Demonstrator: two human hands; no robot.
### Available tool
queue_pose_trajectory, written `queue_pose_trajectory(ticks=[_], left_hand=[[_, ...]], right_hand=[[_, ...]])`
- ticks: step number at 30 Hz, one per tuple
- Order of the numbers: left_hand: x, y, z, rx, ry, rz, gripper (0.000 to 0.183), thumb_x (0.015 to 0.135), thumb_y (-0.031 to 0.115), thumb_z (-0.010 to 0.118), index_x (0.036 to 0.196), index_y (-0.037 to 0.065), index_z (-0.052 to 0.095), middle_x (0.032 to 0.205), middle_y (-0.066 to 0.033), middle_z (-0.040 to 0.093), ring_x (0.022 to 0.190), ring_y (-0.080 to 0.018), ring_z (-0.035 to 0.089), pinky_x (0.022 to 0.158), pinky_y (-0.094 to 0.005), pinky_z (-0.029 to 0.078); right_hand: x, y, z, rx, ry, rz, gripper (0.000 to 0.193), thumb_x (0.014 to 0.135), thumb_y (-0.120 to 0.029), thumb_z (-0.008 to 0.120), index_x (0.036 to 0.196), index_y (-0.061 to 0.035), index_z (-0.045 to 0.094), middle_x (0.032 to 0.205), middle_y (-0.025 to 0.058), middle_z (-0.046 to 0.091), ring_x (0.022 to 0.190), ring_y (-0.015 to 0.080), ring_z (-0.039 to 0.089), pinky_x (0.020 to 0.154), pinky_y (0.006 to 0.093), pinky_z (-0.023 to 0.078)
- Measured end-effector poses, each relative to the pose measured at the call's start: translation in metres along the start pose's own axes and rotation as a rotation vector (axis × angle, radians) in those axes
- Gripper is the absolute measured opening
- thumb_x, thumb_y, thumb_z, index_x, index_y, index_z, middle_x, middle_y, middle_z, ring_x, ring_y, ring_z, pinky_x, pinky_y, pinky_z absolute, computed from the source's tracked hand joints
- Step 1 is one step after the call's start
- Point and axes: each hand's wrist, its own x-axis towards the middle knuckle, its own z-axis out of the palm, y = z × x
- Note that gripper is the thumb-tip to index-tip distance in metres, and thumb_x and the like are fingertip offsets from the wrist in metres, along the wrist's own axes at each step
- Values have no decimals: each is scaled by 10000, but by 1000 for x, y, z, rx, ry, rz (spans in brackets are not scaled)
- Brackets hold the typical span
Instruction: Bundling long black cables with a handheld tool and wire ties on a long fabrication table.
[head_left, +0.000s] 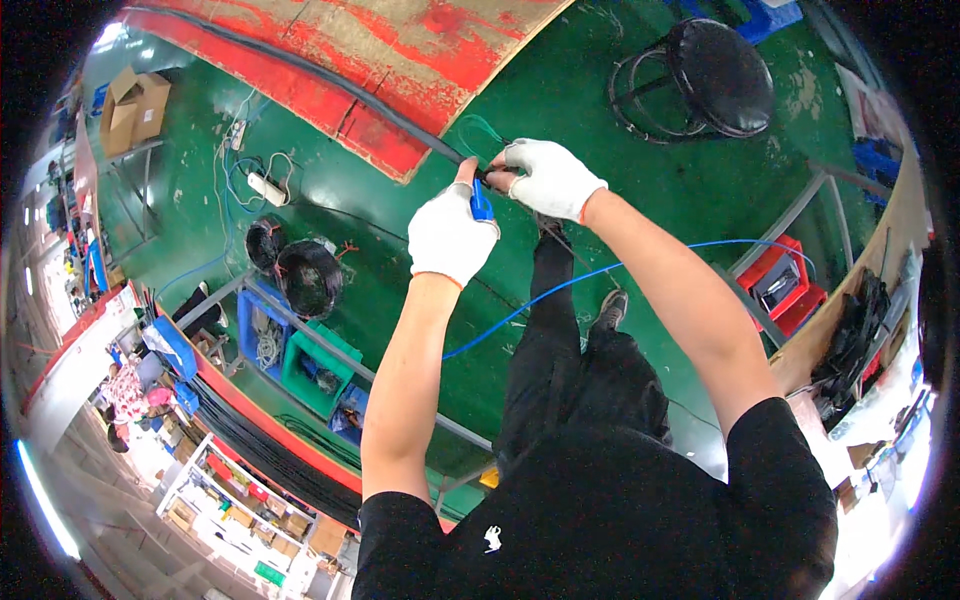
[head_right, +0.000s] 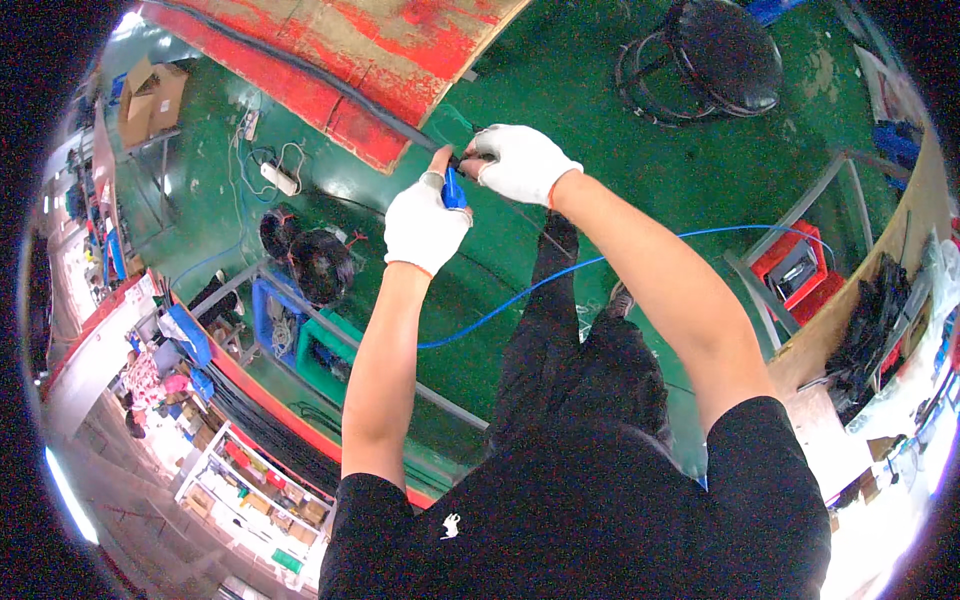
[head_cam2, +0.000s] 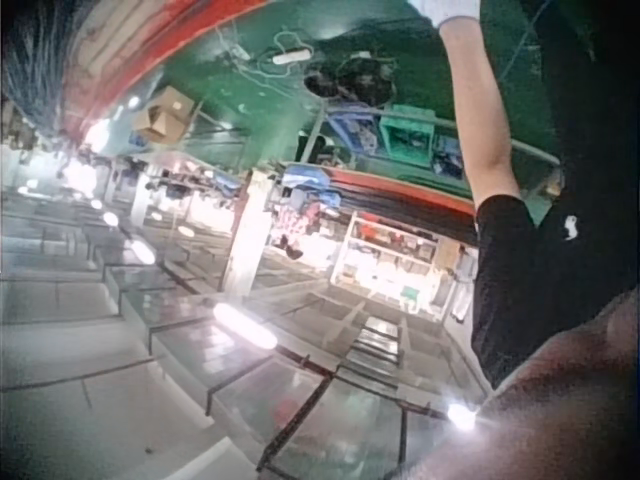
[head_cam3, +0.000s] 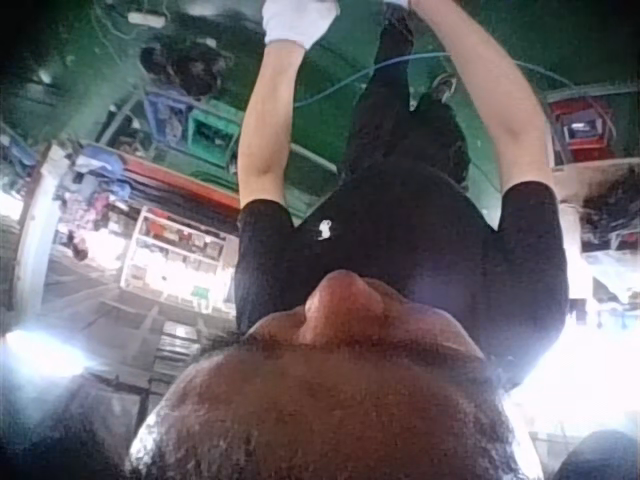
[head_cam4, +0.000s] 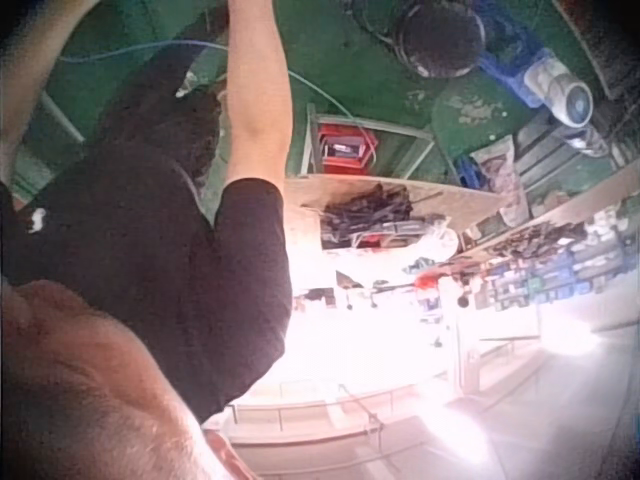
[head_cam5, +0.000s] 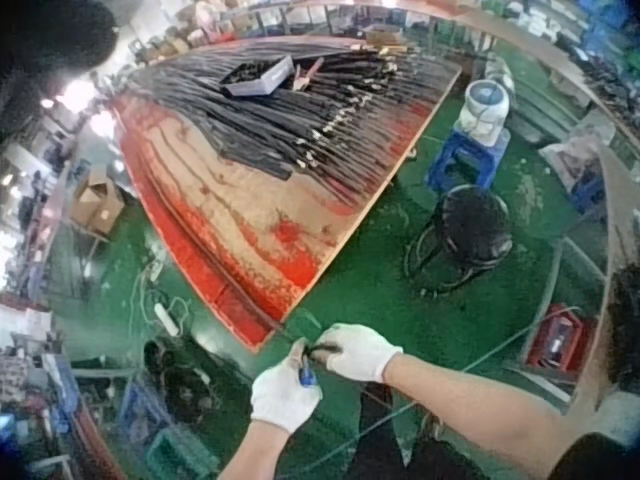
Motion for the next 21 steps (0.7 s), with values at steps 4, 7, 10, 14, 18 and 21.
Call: queue_pose_trajectory(ticks=[4,7,10,14,18,21], left_hand=[[-3,1,-3,-58,0,-18,824,761,183,763,1539,181,495,1032,-208,743,944,-406,726,868,-465,577],[-5,-6,0,-93,18,-21,860,763,187,773,1567,224,471,990,-209,742,906,-403,733,845,-467,575],[-6,-5,0,-91,14,-39,862,763,187,773,1570,221,471,994,-204,743,906,-396,735,843,-460,574],[-7,-4,0,-110,20,-45,851,761,180,772,1561,212,483,1003,-203,742,914,-395,734,846,-455,572],[-7,-6,2,-142,46,-23,846,758,176,771,1555,204,489,1006,-204,741,919,-396,733,849,-455,570],[-7,-5,1,-108,-3,-44,813,764,192,762,1536,166,505,1070,-214,744,984,-403,725,887,-456,574]], right_hand=[[15,41,7,177,-28,-90,244,915,-266,680,1069,-96,763,1138,163,686,1066,334,681,948,405,544],[4,43,11,-67,191,-47,189,890,-218,701,1025,-104,767,1119,153,679,1083,335,671,959,394,535],[-15,35,2,119,150,-126,174,858,-200,754,1006,-110,759,1117,140,665,1099,349,657,978,398,524],[-17,9,-12,149,84,-174,226,852,-252,795,1050,-144,772,1226,175,603,1123,380,637,993,419,515],[-2,5,-18,26,-66,-187,267,882,-309,777,1109,-168,770,1272,212,575,1143,416,623,999,452,510],[4,3,-18,-25,-131,-179,293,899,-329,762,1145,-168,755,1297,231,565,1159,438,617,1011,470,505]])
